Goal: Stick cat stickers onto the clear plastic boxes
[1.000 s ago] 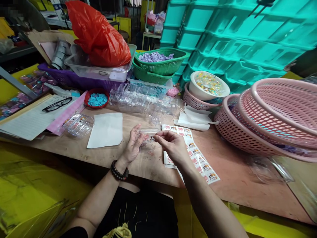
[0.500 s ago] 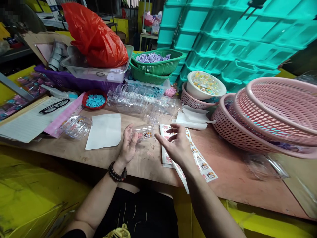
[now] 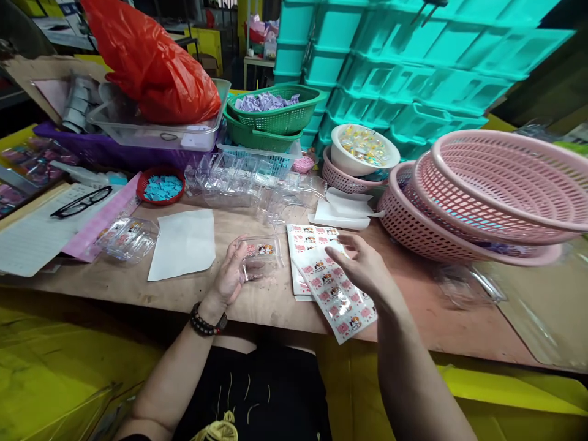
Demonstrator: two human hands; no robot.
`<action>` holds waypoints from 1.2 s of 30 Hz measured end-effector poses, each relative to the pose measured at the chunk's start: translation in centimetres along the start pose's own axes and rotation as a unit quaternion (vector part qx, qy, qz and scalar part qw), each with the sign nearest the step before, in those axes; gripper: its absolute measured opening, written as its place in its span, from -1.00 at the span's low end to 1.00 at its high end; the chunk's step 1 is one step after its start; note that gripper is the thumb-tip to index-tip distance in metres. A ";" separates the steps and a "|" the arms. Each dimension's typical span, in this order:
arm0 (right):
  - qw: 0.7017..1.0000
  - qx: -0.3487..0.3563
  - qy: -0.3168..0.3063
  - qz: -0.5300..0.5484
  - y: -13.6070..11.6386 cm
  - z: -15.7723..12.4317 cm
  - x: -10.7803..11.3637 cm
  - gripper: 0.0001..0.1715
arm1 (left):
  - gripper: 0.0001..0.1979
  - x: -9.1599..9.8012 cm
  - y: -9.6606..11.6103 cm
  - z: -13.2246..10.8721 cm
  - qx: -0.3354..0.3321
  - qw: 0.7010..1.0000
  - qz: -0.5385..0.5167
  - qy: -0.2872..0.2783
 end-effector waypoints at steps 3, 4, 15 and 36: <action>0.981 -0.099 -0.012 -0.165 3.8 -0.5 1.7 -0.21 | -0.46 0.4 -0.1 0.1 0.027 0.999 0.019 0.002; 0.980 -0.110 -0.036 -0.162 4.7 -0.6 1.7 -0.25 | -0.44 0.7 -0.1 0.3 0.024 0.999 0.038 0.008; 0.941 0.043 -0.084 0.325 3.5 -3.5 2.1 0.07 | -0.42 2.9 3.4 2.6 0.001 0.932 0.355 0.069; 0.957 0.140 -0.116 0.225 -2.1 -8.4 1.1 -0.72 | -0.02 -6.3 2.3 -4.1 -0.057 0.976 0.178 -0.113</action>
Point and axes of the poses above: each hand's wrist, its own z-axis towards the middle knuckle, its own x-axis out of the back of the hand, y = z × x, the point moved 5 cm from there along z, towards the middle knuckle, and after that the axes turned 7 degrees about -y, right-handed, at the moved point
